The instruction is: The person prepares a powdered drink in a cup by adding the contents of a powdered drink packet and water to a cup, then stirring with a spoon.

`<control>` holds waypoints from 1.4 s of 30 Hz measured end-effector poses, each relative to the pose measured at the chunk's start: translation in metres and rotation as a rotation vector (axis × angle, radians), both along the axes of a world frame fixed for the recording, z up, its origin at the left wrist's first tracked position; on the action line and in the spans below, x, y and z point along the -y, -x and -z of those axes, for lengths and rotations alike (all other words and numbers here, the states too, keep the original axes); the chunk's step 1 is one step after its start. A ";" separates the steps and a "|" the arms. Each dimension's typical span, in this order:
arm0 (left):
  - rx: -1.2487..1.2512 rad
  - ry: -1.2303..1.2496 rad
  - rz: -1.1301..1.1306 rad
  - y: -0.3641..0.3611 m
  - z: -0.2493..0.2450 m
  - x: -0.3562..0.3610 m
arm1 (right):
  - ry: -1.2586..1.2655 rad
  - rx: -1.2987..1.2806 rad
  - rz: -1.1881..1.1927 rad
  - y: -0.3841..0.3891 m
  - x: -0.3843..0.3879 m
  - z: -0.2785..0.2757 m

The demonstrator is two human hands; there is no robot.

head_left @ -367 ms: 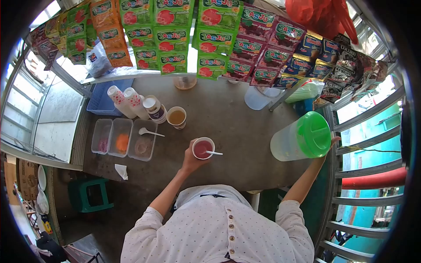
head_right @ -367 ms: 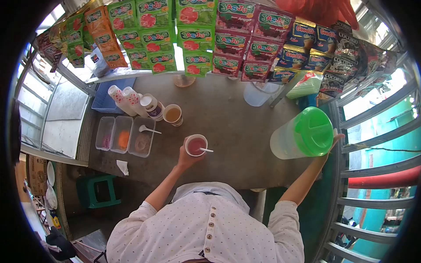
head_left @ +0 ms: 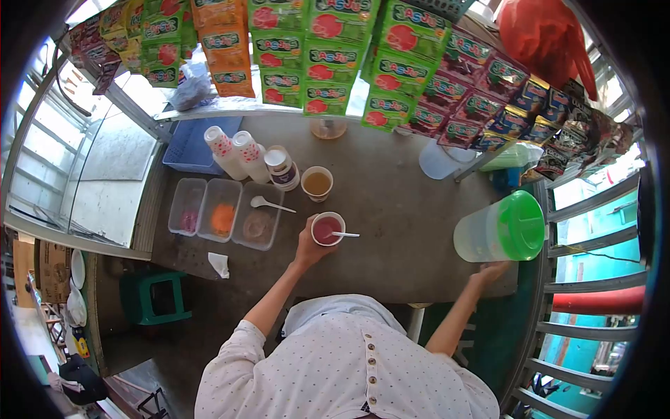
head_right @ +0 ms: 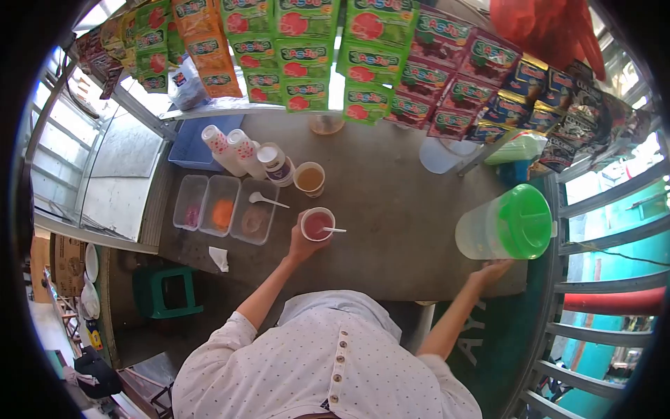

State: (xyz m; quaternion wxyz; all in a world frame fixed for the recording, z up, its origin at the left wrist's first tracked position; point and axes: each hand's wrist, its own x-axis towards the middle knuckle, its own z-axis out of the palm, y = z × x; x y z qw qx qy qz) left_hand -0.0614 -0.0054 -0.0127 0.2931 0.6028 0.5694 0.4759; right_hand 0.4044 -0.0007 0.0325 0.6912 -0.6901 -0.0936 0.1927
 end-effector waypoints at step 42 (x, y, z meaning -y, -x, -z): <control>0.113 0.031 0.223 0.032 0.019 -0.003 | 0.090 0.730 -1.630 0.347 0.011 -0.075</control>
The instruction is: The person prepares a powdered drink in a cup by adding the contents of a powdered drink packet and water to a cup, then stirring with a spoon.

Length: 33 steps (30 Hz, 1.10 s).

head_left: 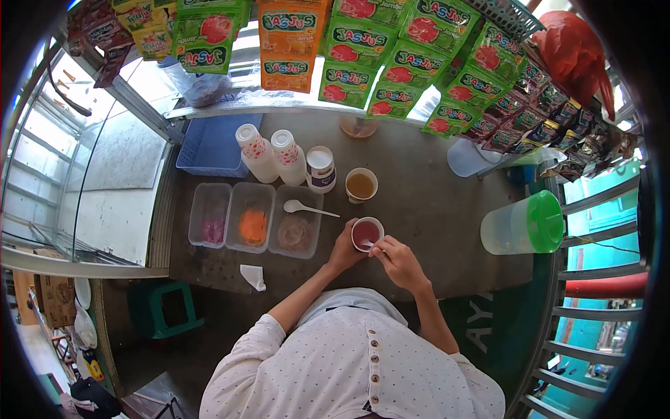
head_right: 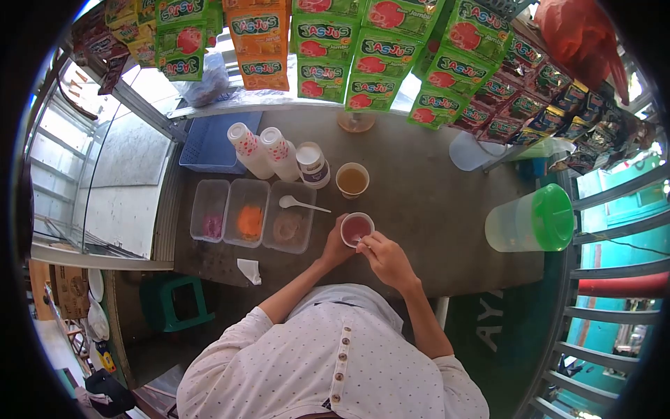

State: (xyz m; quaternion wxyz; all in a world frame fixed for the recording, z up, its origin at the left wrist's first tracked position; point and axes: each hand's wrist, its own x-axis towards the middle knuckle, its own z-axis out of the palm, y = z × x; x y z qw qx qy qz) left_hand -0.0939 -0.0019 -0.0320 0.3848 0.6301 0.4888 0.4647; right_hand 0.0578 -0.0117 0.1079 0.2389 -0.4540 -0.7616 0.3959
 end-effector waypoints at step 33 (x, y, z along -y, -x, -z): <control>0.016 -0.035 -0.011 -0.001 -0.001 -0.001 | -0.238 -0.041 0.160 0.011 -0.007 0.028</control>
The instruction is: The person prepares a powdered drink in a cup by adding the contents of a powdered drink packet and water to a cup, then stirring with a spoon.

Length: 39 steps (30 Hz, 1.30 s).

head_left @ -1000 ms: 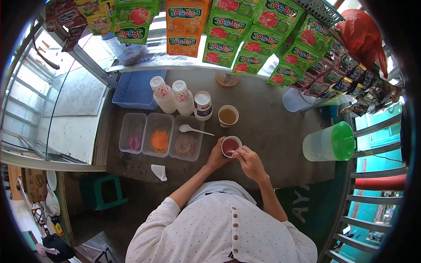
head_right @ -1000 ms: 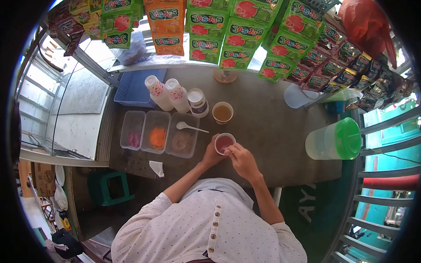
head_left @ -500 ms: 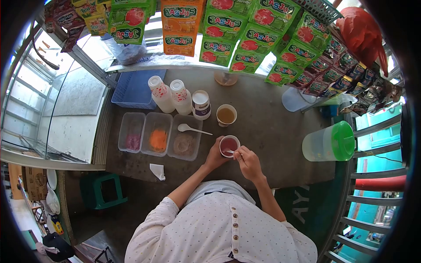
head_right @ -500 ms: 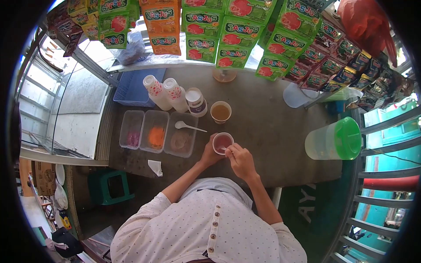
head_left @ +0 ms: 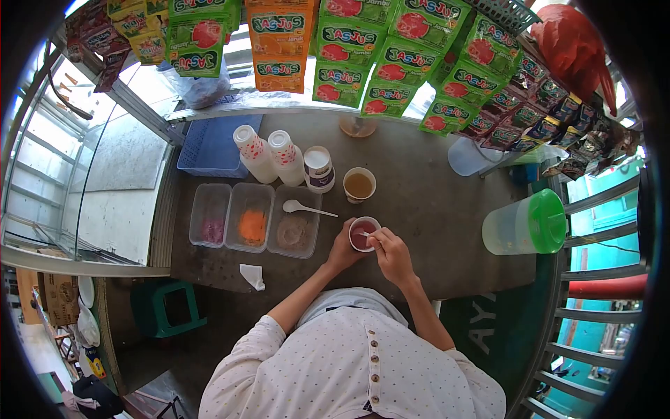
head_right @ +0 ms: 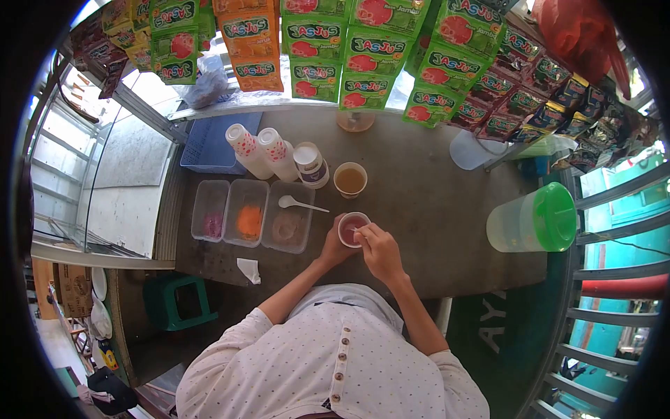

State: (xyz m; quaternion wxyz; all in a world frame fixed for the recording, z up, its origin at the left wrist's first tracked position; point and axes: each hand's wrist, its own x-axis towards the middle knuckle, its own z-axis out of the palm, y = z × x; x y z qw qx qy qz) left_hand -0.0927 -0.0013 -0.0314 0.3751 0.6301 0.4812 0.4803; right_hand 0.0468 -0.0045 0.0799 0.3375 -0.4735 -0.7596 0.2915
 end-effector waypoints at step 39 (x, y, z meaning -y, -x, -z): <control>0.005 0.064 0.017 0.001 0.004 0.001 | -0.069 0.142 0.070 0.008 0.006 -0.006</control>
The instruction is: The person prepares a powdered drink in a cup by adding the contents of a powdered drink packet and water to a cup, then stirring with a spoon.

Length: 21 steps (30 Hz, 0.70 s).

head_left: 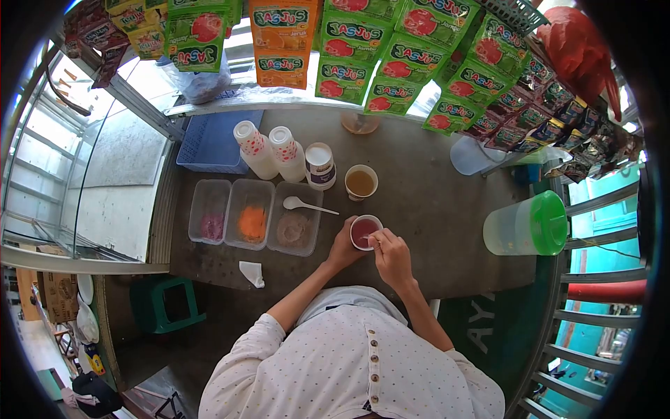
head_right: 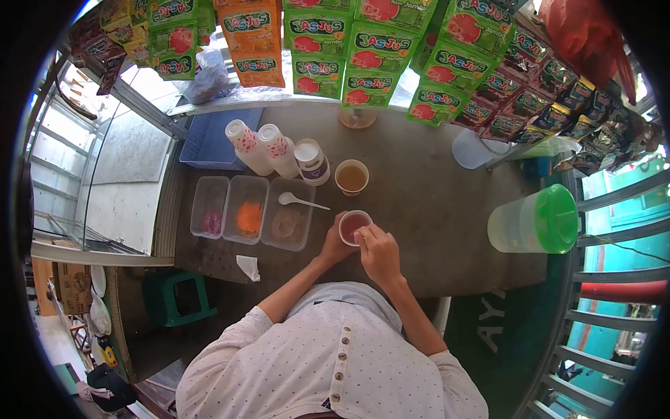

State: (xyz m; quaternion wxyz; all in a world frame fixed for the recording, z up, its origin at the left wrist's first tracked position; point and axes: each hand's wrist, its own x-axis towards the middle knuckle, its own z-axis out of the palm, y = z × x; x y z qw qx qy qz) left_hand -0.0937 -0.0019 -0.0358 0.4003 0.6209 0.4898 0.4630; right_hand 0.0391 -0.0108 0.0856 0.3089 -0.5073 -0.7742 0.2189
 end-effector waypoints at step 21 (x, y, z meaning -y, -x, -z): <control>-0.001 0.008 -0.002 0.000 -0.004 0.000 | 0.005 0.033 0.008 -0.003 0.005 -0.003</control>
